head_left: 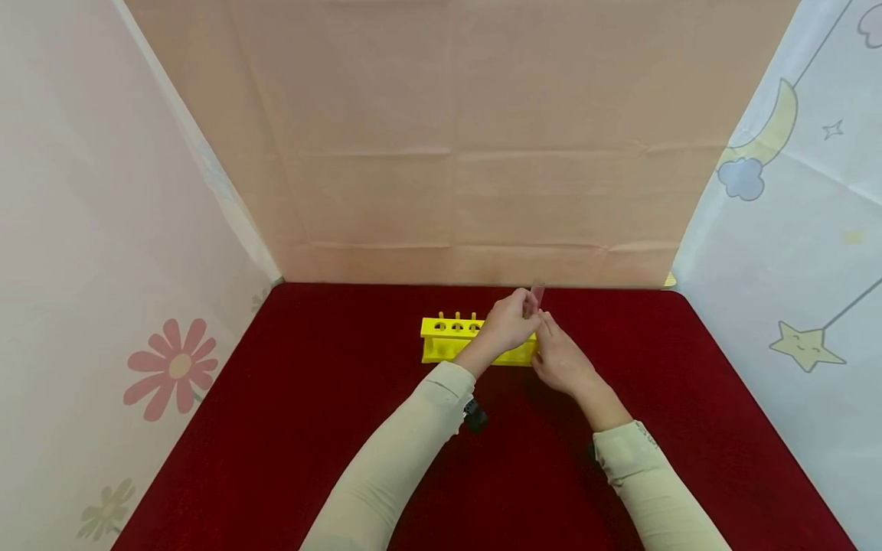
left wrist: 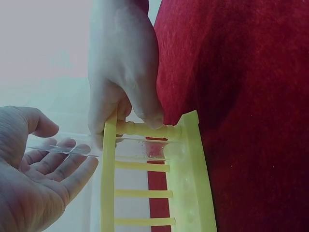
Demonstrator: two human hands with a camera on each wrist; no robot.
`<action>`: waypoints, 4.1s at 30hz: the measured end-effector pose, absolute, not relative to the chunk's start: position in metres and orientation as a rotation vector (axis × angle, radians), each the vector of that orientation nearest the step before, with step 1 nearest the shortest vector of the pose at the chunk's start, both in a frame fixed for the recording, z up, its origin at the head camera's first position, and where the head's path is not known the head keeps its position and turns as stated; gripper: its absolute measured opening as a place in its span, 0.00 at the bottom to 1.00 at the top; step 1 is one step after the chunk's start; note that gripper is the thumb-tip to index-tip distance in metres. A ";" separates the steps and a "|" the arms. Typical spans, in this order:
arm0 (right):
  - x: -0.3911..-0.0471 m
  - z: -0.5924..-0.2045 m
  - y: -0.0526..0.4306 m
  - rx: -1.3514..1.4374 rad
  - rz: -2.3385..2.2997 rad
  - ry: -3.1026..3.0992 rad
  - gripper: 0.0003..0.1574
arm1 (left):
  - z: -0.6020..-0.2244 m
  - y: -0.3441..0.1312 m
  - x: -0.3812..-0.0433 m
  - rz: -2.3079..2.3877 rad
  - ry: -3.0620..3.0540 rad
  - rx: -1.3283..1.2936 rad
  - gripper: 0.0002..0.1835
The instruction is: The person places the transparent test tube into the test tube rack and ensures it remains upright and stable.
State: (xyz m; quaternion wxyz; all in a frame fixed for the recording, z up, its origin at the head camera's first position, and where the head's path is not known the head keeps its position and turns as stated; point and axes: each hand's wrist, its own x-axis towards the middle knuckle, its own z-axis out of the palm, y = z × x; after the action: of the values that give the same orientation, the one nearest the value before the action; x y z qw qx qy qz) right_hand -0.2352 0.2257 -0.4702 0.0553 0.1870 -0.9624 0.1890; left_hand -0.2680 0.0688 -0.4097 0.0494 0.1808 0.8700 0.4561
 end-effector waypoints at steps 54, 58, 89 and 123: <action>-0.235 -0.470 0.224 0.550 0.567 -2.932 0.50 | -0.413 0.064 -0.269 1.330 2.697 0.616 0.12; -0.235 -0.471 0.224 0.544 0.561 -2.940 0.50 | -0.413 0.062 -0.269 1.323 2.696 0.617 0.15; -0.235 -0.469 0.224 0.550 0.529 -2.918 0.49 | -0.409 0.048 -0.268 1.214 2.725 0.661 0.24; -0.237 -0.467 0.222 0.552 0.527 -2.936 0.48 | -0.407 0.025 -0.268 1.145 2.749 0.712 0.24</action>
State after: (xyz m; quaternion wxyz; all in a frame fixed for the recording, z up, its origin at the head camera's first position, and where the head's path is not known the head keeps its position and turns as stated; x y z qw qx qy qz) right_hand -0.2373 0.2224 -0.4674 0.0542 0.1817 -0.9664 0.1734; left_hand -0.2685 0.0246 -0.4071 0.0399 0.2324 0.8971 0.3736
